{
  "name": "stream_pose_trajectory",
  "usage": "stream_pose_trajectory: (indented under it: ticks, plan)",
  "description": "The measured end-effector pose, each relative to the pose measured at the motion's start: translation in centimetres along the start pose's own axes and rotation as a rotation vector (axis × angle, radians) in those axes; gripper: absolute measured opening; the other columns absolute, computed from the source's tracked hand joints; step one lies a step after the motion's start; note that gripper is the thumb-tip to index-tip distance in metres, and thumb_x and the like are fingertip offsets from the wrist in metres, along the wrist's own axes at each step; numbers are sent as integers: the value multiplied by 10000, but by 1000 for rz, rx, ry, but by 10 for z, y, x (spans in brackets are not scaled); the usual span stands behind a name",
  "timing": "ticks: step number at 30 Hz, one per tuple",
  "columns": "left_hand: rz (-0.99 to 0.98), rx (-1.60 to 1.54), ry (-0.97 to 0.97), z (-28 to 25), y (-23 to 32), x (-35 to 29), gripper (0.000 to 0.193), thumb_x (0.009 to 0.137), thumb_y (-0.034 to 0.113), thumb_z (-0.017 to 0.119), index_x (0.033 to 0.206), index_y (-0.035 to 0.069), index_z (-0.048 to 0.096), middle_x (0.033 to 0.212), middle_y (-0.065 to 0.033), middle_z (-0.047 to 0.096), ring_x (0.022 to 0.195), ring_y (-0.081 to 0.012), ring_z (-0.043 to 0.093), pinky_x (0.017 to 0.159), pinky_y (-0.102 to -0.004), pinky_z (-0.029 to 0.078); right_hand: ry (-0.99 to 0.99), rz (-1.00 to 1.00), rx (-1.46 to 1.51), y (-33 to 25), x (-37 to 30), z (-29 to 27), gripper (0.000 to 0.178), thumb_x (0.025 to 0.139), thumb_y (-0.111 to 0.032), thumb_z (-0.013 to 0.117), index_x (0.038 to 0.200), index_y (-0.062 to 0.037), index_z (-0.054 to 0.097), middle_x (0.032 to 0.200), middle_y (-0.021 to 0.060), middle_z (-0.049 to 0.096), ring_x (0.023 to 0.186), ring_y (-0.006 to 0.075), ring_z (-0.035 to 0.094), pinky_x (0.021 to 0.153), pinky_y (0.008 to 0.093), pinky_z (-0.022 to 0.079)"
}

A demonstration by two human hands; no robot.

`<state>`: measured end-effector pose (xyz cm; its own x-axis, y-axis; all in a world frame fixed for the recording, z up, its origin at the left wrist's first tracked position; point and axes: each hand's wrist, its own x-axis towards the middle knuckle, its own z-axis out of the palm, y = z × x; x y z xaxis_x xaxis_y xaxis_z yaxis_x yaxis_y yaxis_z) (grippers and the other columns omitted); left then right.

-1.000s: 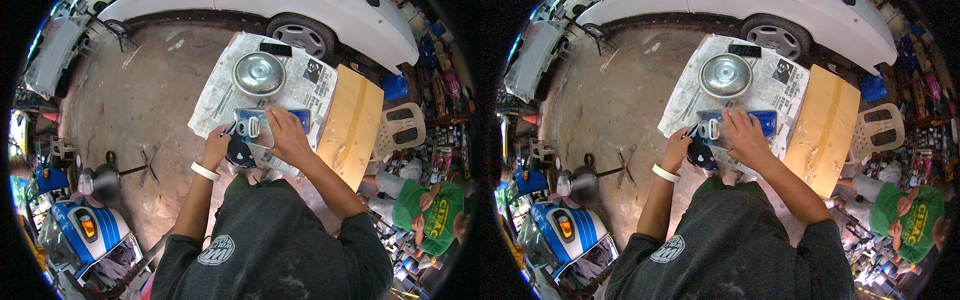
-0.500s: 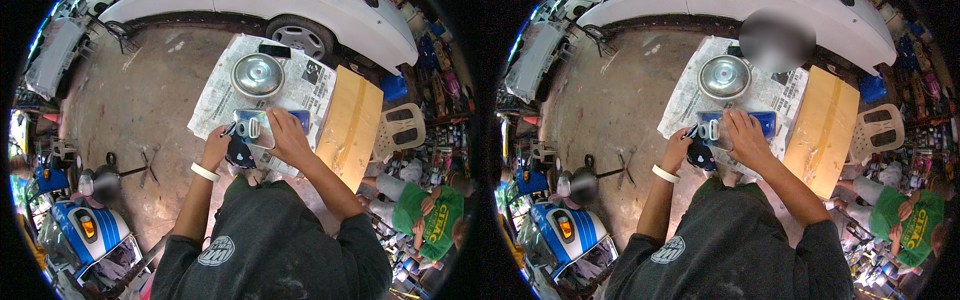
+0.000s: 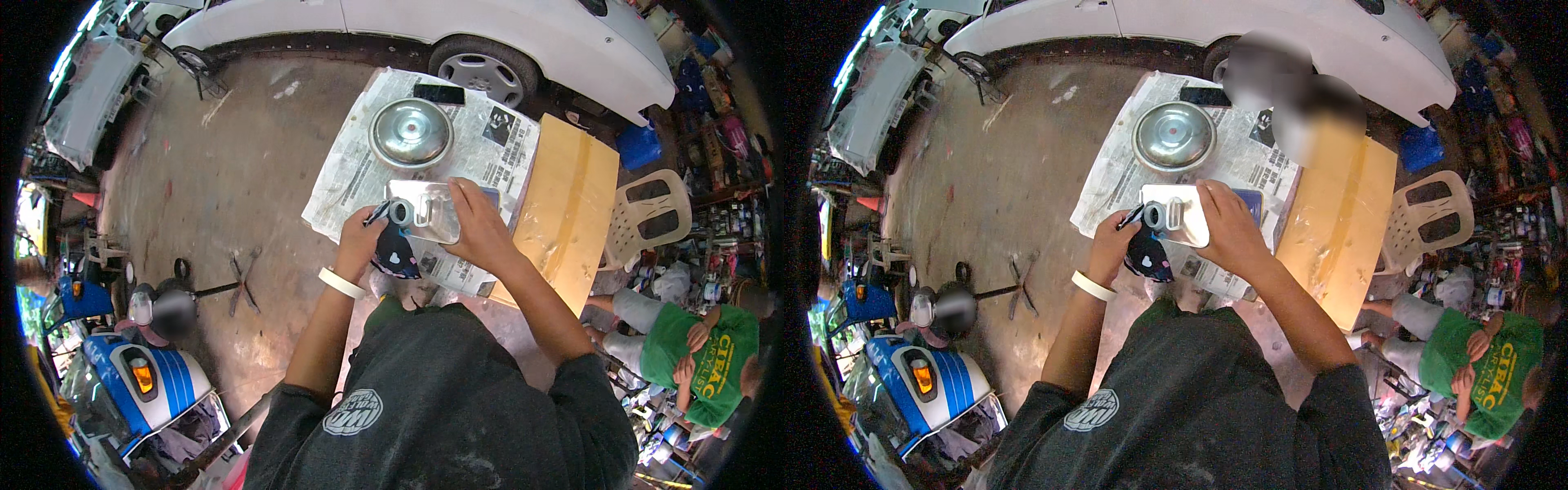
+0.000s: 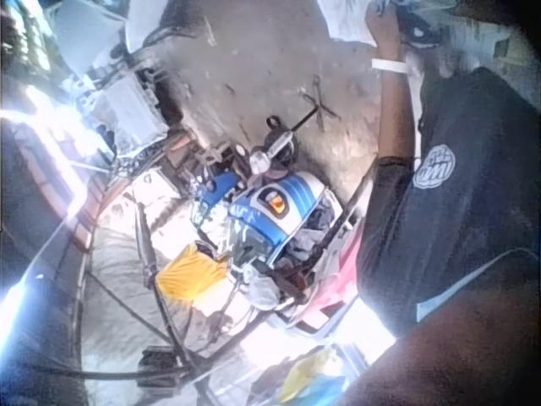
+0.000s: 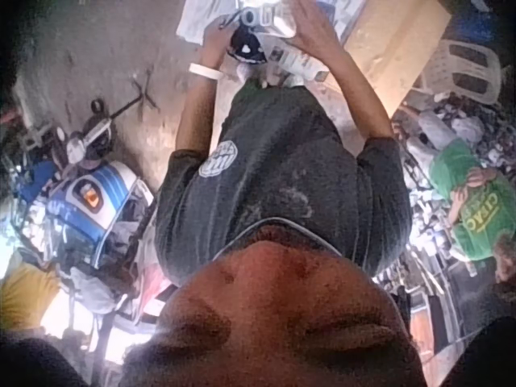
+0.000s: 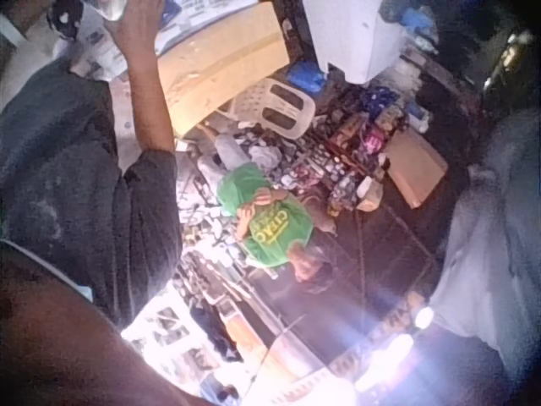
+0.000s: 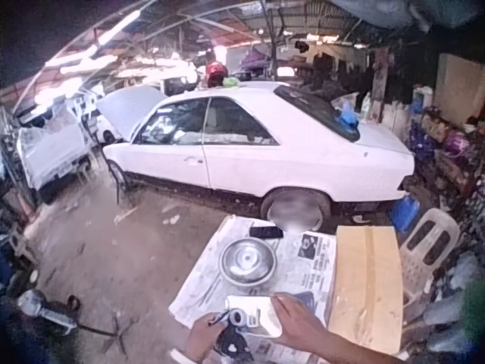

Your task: The person prepares masking tape and liquid for car painting, then applies the masking tape around a car wheel well using a toothpick-like tool to tuck the edges.

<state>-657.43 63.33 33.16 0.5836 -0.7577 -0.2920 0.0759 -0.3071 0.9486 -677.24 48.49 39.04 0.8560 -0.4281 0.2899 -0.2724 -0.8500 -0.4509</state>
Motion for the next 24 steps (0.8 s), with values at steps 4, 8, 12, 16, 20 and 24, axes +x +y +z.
stream_pose_trajectory:
  ticks: [4,8,12,16,20,24]
  plan:
    - [-28,-152,-7,27,17,-1,236,864,76,598,1061,-43,650,890,-49,667,763,-107,592,706,-240,474,-67,136,58,24,-15,-18,1064,580,-199,858,1436,22,266,1424,235,337,1317,403,385,1088,407,366]
    - [-11,-302,-13,41,13,-11,211,882,63,585,1069,-26,628,911,-45,656,792,-101,587,721,-237,472,-13,174,101,49,-26,-30,1012,609,-242,846,1401,63,294,1404,257,354,1311,403,387,1081,409,366]
    - [-30,-272,43,40,-5,-49,207,883,62,605,1082,3,606,895,-23,633,789,-84,574,706,-225,463,37,241,128,94,-47,-24,1103,580,-250,872,1435,44,240,1434,256,319,1355,403,318,1125,413,307]
    - [-98,-258,90,42,-28,-87,180,888,73,611,1056,11,611,819,-28,636,689,-75,573,618,-219,456,62,305,160,114,-70,-27,1161,554,-224,883,1461,26,202,1468,245,277,1378,388,286,1141,421,288]
    - [-209,-259,96,39,-46,-108,144,866,71,635,997,11,632,823,-29,641,749,-115,579,721,-257,462,58,338,190,116,-81,-26,1196,549,-222,890,1479,13,177,1501,240,236,1390,385,275,1154,411,274]
    - [-116,-40,101,32,-81,-118,175,875,111,636,1005,-5,656,809,-39,654,724,-106,585,662,-258,466,96,325,81,102,-84,-47,1049,642,-206,841,1463,21,227,1495,249,270,1377,384,299,1134,417,298]
